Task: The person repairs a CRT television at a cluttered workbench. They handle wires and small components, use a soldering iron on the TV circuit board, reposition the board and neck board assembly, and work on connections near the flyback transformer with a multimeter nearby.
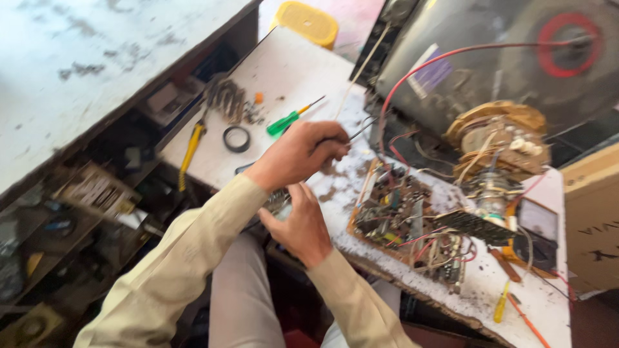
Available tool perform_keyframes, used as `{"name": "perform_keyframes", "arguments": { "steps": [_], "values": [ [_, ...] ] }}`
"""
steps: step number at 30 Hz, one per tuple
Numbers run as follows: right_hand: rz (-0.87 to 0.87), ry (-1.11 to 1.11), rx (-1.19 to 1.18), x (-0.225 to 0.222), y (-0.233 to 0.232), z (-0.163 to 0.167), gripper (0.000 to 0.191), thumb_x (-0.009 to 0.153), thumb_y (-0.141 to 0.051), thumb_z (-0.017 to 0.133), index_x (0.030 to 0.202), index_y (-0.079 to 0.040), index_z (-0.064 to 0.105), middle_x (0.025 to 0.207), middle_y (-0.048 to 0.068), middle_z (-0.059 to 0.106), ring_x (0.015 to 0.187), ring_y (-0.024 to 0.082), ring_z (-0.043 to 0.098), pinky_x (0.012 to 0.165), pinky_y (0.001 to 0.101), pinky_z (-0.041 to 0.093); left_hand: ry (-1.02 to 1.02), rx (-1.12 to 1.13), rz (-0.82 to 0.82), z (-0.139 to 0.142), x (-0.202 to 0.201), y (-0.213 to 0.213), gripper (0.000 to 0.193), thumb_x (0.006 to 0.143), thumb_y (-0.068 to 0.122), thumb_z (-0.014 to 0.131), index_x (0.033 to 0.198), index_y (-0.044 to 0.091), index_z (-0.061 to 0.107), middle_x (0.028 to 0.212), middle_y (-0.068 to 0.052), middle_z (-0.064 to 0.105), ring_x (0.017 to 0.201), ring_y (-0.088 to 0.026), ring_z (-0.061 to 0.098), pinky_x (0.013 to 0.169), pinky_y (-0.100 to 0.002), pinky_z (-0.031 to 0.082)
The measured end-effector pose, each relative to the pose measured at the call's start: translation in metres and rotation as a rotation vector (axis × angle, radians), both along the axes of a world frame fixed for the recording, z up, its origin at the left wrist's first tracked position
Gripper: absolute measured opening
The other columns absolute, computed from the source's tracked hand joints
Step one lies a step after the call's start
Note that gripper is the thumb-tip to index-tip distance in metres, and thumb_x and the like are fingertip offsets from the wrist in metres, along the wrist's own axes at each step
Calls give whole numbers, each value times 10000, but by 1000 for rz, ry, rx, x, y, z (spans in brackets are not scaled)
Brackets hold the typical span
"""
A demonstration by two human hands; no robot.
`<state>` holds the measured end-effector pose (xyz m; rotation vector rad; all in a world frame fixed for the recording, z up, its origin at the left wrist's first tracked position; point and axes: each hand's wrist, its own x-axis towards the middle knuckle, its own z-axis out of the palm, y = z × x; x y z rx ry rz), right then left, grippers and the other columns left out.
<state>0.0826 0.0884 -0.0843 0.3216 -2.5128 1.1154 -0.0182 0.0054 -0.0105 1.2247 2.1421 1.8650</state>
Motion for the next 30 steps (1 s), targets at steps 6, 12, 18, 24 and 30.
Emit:
{"name": "perform_keyframes", "arguments": {
  "steps": [6,12,18,24,30],
  "values": [
    [-350,-246,-225,38,52,50,500,729,-187,876,1141,-37,636,836,92,788,671,158,750,608,289,585,-95,30,8,-5,4,4,143,955,55,579,1050,-10,663,844,-99,723,743,-185,730,653,-302,593],
    [-492,70,-102,32,78,73,496,759,-134,882,1169,-19,629,846,82,748,651,126,694,594,287,549,247,6,135,-5,14,14,103,925,69,691,959,-15,642,920,-164,623,861,-347,643,747,-398,501],
    [-465,128,-153,20,79,71,490,763,-108,874,1179,-19,630,865,63,742,643,114,651,580,272,539,211,-46,118,8,25,20,118,927,109,674,970,1,653,932,-158,634,846,-355,649,738,-420,508],
    [-455,172,-117,18,83,66,493,769,-120,885,1177,-15,629,871,68,712,647,116,635,579,277,531,263,-146,171,11,30,31,155,939,151,667,952,-2,644,932,-167,626,878,-389,636,760,-462,492],
    [-449,186,-86,20,84,66,480,794,-116,865,1196,-5,628,857,86,695,663,131,643,590,299,530,267,-176,228,5,31,40,168,949,155,656,955,-6,609,943,-179,619,895,-401,635,758,-466,492]
  ]
}}
